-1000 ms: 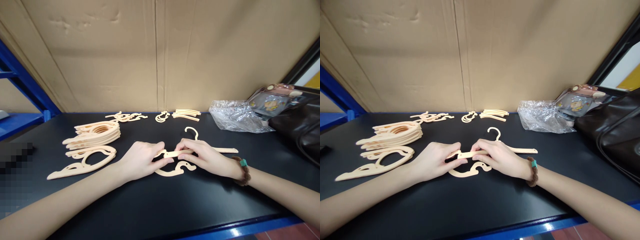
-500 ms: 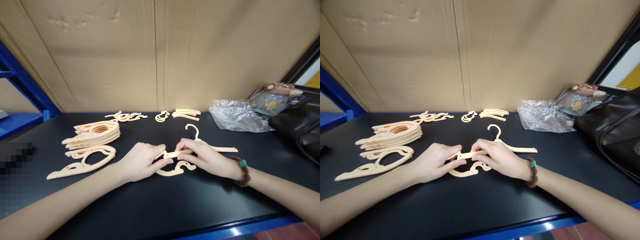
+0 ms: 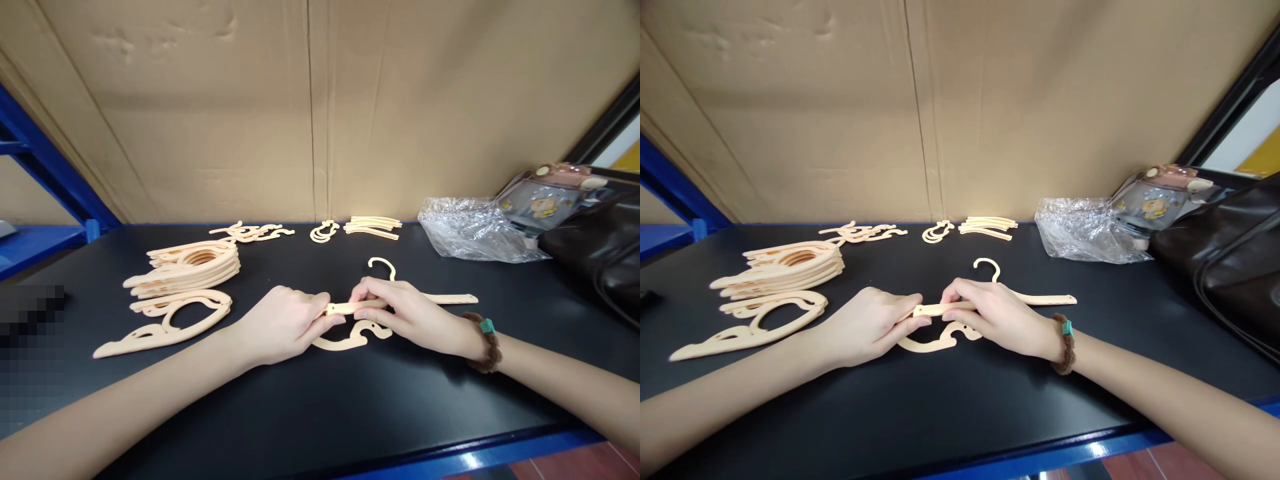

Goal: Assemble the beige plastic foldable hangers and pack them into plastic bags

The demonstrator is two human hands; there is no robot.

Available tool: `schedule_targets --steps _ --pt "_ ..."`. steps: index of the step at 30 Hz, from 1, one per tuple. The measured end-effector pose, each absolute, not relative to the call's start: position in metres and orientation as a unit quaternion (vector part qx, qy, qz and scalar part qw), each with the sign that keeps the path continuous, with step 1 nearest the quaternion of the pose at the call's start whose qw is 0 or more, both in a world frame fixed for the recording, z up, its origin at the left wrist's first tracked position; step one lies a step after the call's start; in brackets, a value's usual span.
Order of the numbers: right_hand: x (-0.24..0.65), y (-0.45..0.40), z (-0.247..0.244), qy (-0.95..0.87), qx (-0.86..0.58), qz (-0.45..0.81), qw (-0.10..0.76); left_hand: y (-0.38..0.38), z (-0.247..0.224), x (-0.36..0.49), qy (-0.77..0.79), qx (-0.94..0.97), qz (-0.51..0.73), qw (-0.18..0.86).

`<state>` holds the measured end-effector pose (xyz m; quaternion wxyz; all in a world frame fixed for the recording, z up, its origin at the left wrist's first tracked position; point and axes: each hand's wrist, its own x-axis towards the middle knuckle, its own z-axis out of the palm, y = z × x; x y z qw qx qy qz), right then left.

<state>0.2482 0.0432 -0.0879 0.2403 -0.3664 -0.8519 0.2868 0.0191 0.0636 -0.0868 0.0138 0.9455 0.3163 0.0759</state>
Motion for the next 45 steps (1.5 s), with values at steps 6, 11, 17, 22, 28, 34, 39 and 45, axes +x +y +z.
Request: schedule_targets --steps 6,11,17,22,28,34,39,45 --pt "0.248 0.044 -0.089 -0.858 -0.353 0.284 0.241 0.061 -0.085 0.021 0.299 0.952 0.060 0.002" --pt "0.248 0.044 -0.090 -0.860 -0.347 0.277 0.250 0.062 -0.086 0.020 0.307 0.948 0.081 -0.015" --pt "0.249 0.044 -0.090 -0.865 -0.346 0.268 0.245 0.066 -0.087 0.019 0.285 0.950 0.095 -0.085" --pt "0.249 0.043 -0.089 -0.864 -0.351 0.269 0.240 0.068 -0.087 0.016 0.243 0.951 0.114 -0.153" --pt "0.249 0.043 -0.089 -0.866 -0.353 0.266 0.233 0.069 -0.088 0.015 0.223 0.947 0.136 -0.188" --pt "0.249 0.043 -0.089 -0.870 -0.349 0.260 0.233 0.069 -0.089 0.016 0.212 0.944 0.144 -0.210" --pt "0.251 0.045 -0.089 -0.878 -0.360 0.215 0.230 0.072 -0.084 0.013 0.213 0.940 0.149 -0.223" --pt "0.255 0.050 -0.089 -0.888 -0.370 0.100 0.254 0.081 -0.075 0.003 0.250 0.937 0.142 -0.197"
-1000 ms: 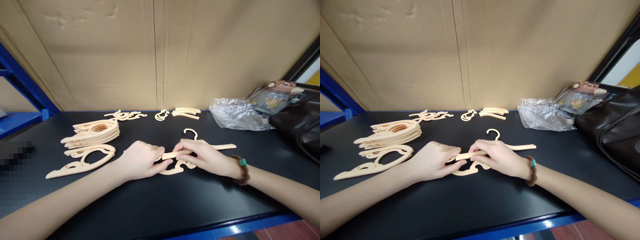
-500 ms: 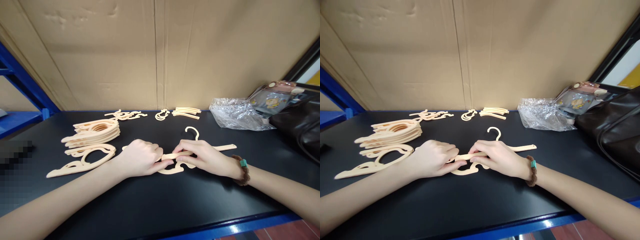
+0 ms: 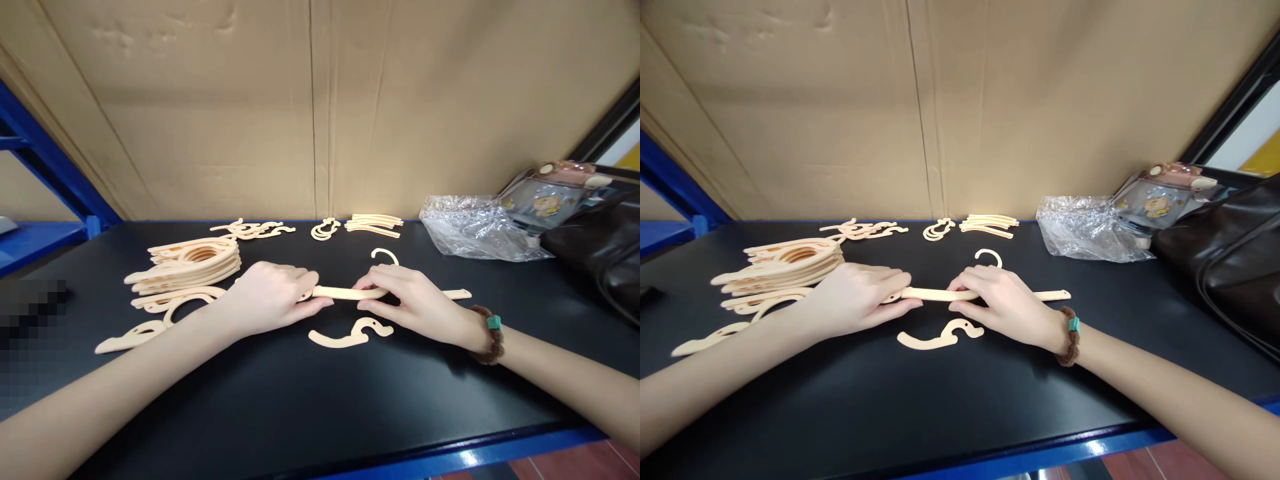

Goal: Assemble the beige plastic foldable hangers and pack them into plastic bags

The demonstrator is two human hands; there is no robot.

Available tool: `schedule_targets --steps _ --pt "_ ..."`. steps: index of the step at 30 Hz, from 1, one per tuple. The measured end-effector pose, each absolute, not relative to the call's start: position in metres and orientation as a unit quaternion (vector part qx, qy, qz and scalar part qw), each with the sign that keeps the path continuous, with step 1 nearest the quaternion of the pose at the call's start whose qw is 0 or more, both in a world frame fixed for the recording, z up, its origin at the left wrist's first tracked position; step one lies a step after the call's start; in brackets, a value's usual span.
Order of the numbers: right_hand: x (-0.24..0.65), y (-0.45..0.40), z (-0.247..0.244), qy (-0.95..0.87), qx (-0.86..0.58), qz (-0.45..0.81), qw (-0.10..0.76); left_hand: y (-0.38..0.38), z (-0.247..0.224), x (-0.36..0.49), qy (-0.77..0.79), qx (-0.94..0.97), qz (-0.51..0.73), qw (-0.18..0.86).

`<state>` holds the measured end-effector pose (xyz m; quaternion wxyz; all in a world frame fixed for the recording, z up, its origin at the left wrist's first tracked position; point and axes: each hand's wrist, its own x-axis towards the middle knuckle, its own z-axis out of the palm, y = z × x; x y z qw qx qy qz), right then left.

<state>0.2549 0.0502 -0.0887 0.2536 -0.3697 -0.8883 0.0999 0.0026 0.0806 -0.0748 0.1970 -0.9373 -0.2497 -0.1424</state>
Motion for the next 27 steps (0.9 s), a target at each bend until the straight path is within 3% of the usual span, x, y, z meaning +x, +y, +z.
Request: schedule_targets --steps 14,23,27 --pt "0.256 0.051 -0.087 -0.864 -0.435 0.064 0.246 0.073 -0.068 0.008 -0.313 -0.890 -0.103 0.314" --pt "0.264 0.060 -0.085 -0.859 -0.468 0.018 0.209 0.080 -0.068 0.002 -0.391 -0.893 -0.057 0.215" --pt "0.268 0.063 -0.085 -0.854 -0.484 -0.004 0.190 0.088 -0.072 -0.005 -0.389 -0.909 -0.091 0.119"
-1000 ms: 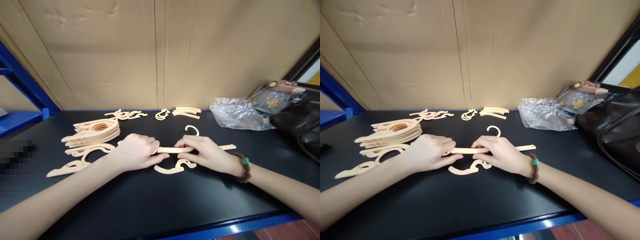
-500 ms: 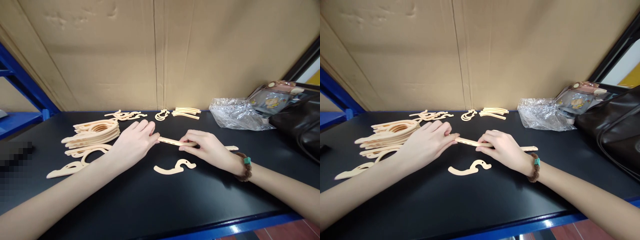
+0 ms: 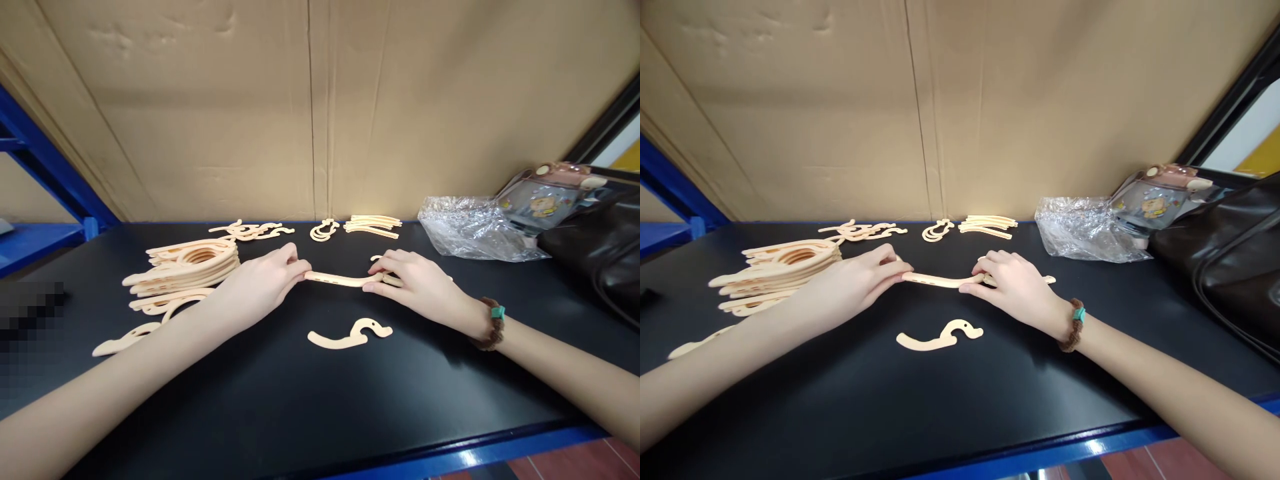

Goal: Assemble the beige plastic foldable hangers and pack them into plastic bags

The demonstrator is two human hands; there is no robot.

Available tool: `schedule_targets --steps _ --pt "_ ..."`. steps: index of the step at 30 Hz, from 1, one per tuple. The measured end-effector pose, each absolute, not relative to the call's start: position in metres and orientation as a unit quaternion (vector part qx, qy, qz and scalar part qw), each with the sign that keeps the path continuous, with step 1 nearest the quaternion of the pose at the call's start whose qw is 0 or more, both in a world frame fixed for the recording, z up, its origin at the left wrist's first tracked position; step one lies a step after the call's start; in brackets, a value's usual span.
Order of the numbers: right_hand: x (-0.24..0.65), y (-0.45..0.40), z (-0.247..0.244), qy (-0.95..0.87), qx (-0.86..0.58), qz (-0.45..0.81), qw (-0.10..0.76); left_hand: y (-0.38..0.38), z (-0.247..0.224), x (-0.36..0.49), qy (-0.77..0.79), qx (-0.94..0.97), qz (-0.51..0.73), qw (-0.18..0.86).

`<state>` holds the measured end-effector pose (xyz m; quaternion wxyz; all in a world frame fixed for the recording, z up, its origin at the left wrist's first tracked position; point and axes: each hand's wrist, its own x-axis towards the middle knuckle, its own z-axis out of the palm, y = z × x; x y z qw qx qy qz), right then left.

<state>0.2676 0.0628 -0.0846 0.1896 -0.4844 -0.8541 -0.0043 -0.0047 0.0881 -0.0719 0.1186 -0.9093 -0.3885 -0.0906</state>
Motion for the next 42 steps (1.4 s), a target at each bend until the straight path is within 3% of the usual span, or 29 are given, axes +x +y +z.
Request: schedule_targets --steps 7,13,33,42 --pt "0.268 0.061 -0.089 -0.851 -0.495 0.006 0.174 0.083 -0.073 -0.002 -0.359 -0.922 -0.129 -0.059" --pt "0.265 0.060 -0.090 -0.857 -0.484 0.011 0.180 0.079 -0.075 0.003 -0.361 -0.918 -0.122 -0.110" --pt "0.261 0.061 -0.094 -0.855 -0.478 -0.060 0.191 0.082 -0.077 0.002 -0.286 -0.952 -0.109 0.002" --pt "0.257 0.056 -0.095 -0.896 -0.370 0.067 0.234 0.088 -0.074 -0.002 -0.278 -0.951 -0.125 0.052"
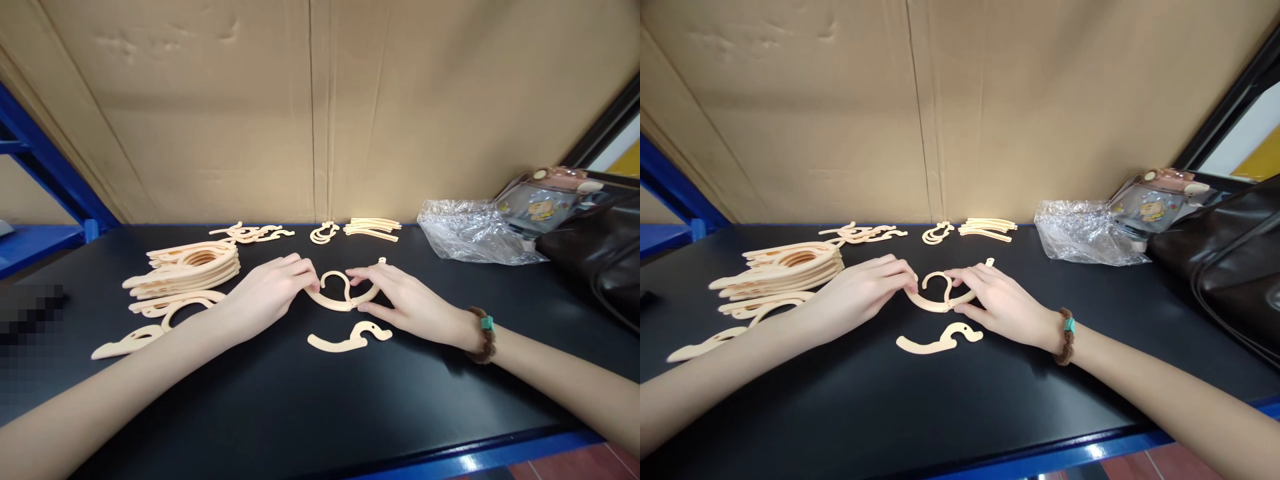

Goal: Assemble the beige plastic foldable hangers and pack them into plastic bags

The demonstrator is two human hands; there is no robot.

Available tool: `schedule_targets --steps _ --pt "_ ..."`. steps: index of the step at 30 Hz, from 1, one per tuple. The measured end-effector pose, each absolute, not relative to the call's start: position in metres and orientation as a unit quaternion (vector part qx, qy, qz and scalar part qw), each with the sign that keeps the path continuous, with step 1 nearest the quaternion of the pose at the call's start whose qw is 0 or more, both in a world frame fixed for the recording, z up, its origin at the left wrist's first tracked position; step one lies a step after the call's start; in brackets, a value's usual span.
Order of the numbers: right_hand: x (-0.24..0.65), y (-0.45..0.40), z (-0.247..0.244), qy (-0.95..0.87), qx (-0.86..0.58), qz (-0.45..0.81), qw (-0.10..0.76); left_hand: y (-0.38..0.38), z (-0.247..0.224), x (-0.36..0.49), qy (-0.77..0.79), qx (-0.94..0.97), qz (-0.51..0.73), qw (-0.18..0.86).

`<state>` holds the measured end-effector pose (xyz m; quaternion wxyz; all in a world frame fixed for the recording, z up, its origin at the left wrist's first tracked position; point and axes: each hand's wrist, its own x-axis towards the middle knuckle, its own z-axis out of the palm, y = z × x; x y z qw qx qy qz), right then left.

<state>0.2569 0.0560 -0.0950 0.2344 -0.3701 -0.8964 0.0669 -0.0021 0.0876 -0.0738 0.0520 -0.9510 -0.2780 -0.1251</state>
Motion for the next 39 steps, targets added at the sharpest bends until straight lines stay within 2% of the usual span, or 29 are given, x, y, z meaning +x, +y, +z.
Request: schedule_targets --steps 7,11,14,20,27,32,39 --pt "0.257 0.052 -0.088 -0.915 -0.312 0.070 0.247 0.094 -0.073 -0.008 -0.284 -0.945 -0.137 0.090" --pt "0.261 0.047 -0.075 -0.936 -0.286 0.034 0.200 0.093 -0.074 -0.006 -0.300 -0.929 -0.177 0.124" --pt "0.264 0.043 -0.068 -0.942 -0.292 0.019 0.164 0.086 -0.075 0.000 -0.274 -0.940 -0.180 0.092" --pt "0.261 0.040 -0.067 -0.952 -0.279 0.025 0.122 0.071 -0.079 0.009 -0.234 -0.967 -0.102 -0.006" --pt "0.272 0.053 -0.073 -0.939 -0.323 -0.055 0.101 0.072 -0.076 0.007 -0.255 -0.961 -0.089 -0.052" --pt "0.276 0.058 -0.075 -0.895 -0.413 -0.129 0.110 0.070 -0.071 0.008 -0.263 -0.961 -0.088 0.010" --pt "0.268 0.049 -0.076 -0.859 -0.475 -0.150 0.116 0.061 -0.072 0.015 -0.302 -0.939 -0.124 0.109"
